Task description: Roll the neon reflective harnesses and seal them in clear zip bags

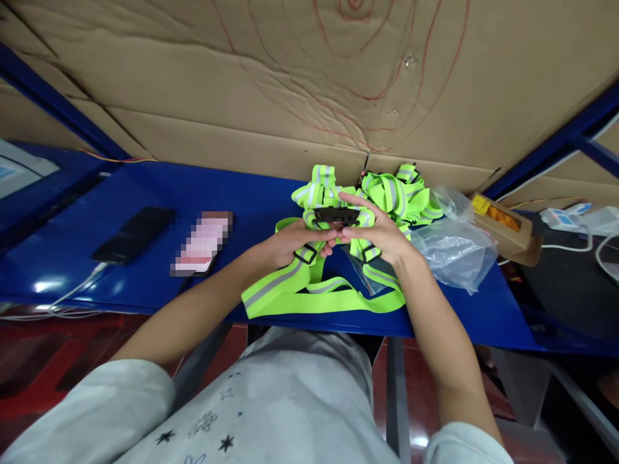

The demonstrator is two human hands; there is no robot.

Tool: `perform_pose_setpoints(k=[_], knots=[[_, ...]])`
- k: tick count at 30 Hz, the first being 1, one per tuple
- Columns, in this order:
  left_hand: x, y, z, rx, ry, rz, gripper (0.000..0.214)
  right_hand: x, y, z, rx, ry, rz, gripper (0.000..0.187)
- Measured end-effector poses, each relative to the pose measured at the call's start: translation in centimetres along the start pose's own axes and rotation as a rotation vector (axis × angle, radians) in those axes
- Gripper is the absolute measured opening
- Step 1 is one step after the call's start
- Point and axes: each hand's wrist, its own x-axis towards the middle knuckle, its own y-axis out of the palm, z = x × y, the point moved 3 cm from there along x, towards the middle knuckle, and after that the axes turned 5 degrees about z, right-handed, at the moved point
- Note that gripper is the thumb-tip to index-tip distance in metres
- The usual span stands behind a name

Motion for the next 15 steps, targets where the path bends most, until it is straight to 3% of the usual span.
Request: perform_pose_setpoints(k=[3, 7, 10, 12, 15], knots=[[-0.2, -0.1, -0.7, 0.005, 0.087, 0.01, 0.049, -0.4, 0.2, 0.3, 0.166, 0.053, 0.096, 0.091], [-0.4, -0.5, -1.1, -0.009, 0.097, 0.145, 0.055, -0.3, 0.4, 0.3, 0.224, 0.036, -0.015, 0.052], [-0.5, -0.9, -1.2, -0.001, 0.05, 0.267, 0.064, -0.3, 0.8, 0.5, 0.231, -0.02, -0.086, 0.046], [-0.4, -1.2, -1.3, 0.033, 0.058, 0.235, 0.055, -0.4, 1.4, 0.8, 0.197, -0.081, -0.086, 0.055], [-0.1, -1.5, -1.2, 0.156, 0.127, 0.076, 0.051, -0.6, 2.3, 1.0, 0.089, -0.18, -0.129, 0.066]])
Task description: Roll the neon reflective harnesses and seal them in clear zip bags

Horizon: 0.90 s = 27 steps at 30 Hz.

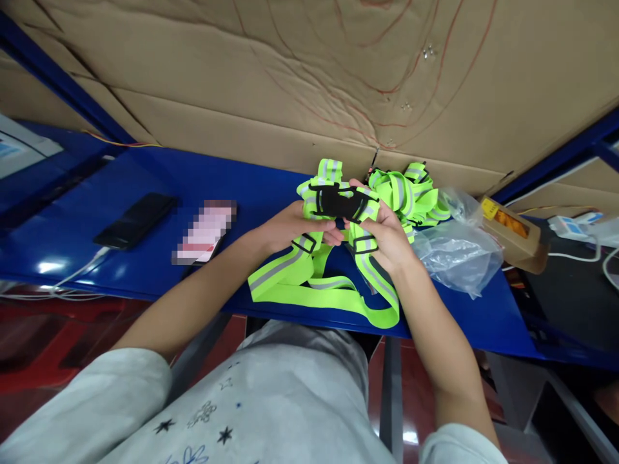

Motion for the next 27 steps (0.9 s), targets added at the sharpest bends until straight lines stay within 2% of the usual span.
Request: perform_pose_setpoints(k=[3, 6, 9, 11, 14, 16, 17, 19, 22, 25, 27], knots=[[0.2, 0.4, 0.3, 0.18, 0.176, -0.195, 0.056, 0.0, 0.4, -0.5, -0.124, -0.111, -0.055, 0.063], [0.2, 1.5, 0.7, 0.226, 0.286, -0.226, 0.057, 0.3, 0.2, -1.6, -0.225, -0.192, -0.06, 0.06], [0.3, 2.3, 1.3, 0.129, 0.254, -0.192, 0.057, 0.6, -0.1, -2.5, -0.335, -0.253, -0.061, 0.06], [0.3, 2.2, 1.6, 0.066, 0.224, -0.217, 0.062, 0.6, -0.2, -2.4, -0.421, -0.29, -0.039, 0.061], [0.5, 1.6, 2.0, -0.006, 0.187, -0.299, 0.064, 0.4, -0.4, -1.2, -0.492, -0.308, 0.066, 0.081], [0.5, 1.2, 2.2, -0.019, 0.16, -0.347, 0.063, 0.2, -0.7, -0.3, -0.477, -0.267, 0.15, 0.097], [0.6, 1.1, 2.3, -0.007, 0.153, -0.36, 0.062, 0.2, -0.9, 0.1, -0.466, -0.232, 0.17, 0.099], [0.6, 1.1, 2.4, 0.033, 0.157, -0.358, 0.061, 0.3, -1.5, 0.7, -0.483, -0.149, 0.153, 0.085], [0.5, 1.5, 2.2, 0.026, 0.137, -0.302, 0.065, 0.7, -1.6, 1.8, -0.596, -0.102, 0.081, 0.05], [0.3, 2.2, 1.2, -0.12, 0.11, -0.194, 0.066, 1.0, -0.2, 4.2, -0.688, -0.233, 0.06, 0.037], [0.1, 3.1, 0.0, -0.24, 0.097, -0.035, 0.059, 0.9, 1.1, 6.5, -0.756, -0.368, 0.041, 0.034]])
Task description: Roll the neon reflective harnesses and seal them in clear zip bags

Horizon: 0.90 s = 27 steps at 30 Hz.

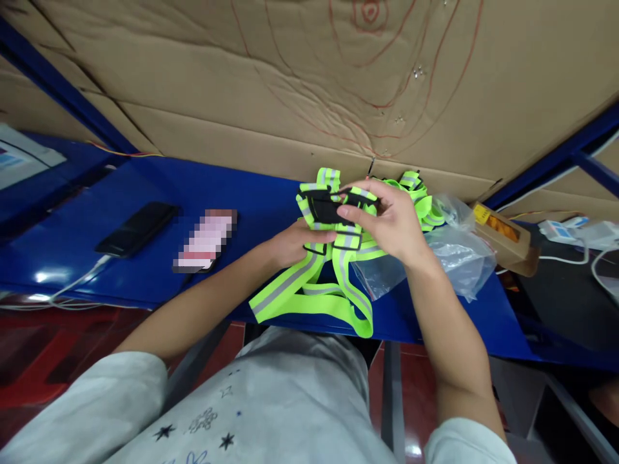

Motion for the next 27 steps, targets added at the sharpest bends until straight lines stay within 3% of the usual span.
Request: perform_pose_setpoints(k=[3, 7, 10, 15, 18, 21, 25, 27], knots=[[-0.6, 1.7, -1.6, -0.116, -0.105, 0.193, 0.049, 0.5, -1.0, 3.5, -0.175, -0.149, -0.071, 0.029], [-1.2, 2.4, -3.7, -0.117, -0.116, 0.119, 0.042, -0.1, -1.8, 5.0, -0.351, -0.282, -0.116, 0.024], [-1.2, 1.9, -4.1, -0.074, -0.083, 0.064, 0.044, -0.7, -1.5, 3.2, -0.365, -0.331, -0.064, 0.027], [-0.3, 0.3, -1.8, -0.08, -0.077, 0.017, 0.056, -1.6, -0.1, -0.6, -0.258, -0.299, 0.05, 0.024], [0.1, -1.1, -0.4, 0.01, -0.072, -0.094, 0.051, -2.3, 0.6, -1.6, -0.209, -0.245, 0.182, 0.041], [0.2, -1.9, 0.5, 0.051, -0.125, -0.099, 0.054, -3.0, 0.8, -2.0, -0.137, -0.2, 0.298, 0.05], [0.2, -2.2, 0.9, 0.014, -0.193, -0.159, 0.061, -3.4, 0.7, -2.7, -0.064, -0.132, 0.271, 0.037], [0.1, -2.2, 0.8, 0.05, -0.184, -0.2, 0.06, -3.4, 0.6, -3.2, -0.032, -0.096, 0.169, 0.037]])
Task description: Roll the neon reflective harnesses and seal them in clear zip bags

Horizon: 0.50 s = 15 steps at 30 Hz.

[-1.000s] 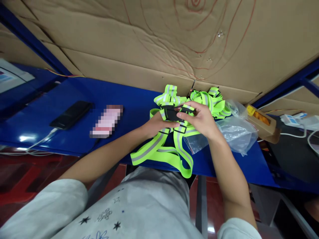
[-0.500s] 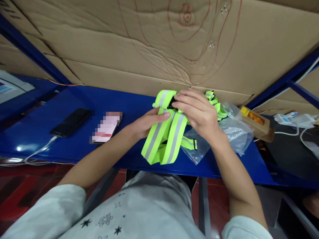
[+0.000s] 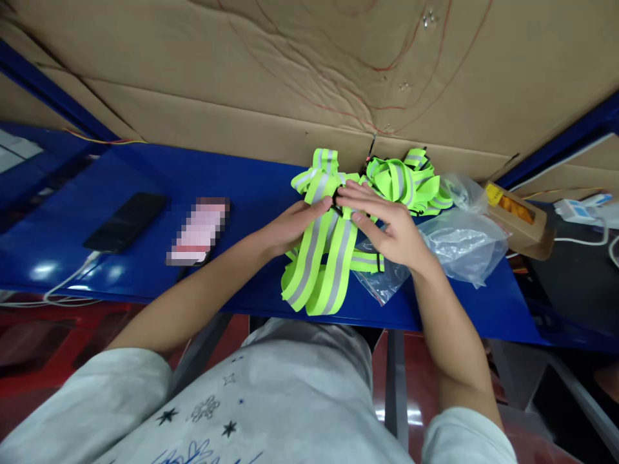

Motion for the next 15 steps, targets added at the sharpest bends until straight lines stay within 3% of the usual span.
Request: perform_pose_setpoints(k=[3, 5, 7, 10, 15], knots=[[-0.3, 0.3, -0.4, 0.04, 0.052, 0.077, 0.056, 0.0, -0.2, -1.0, 0.027, 0.068, -0.202, 0.058], [-0.5, 0.5, -0.5, 0.051, 0.06, 0.123, 0.058, 0.1, 0.1, -1.8, 0.107, 0.16, -0.191, 0.065], [-0.5, 0.6, -0.3, 0.022, 0.044, 0.119, 0.059, 0.1, 0.8, -2.3, 0.223, 0.267, -0.144, 0.056], [-0.5, 1.2, 0.2, -0.142, 0.003, 0.115, 0.057, -0.1, 1.6, -1.9, 0.309, 0.29, -0.239, 0.05], [-1.3, 3.3, 1.4, -0.252, -0.145, 0.394, 0.049, -0.7, 2.3, -0.9, 0.333, 0.302, -0.349, 0.048]])
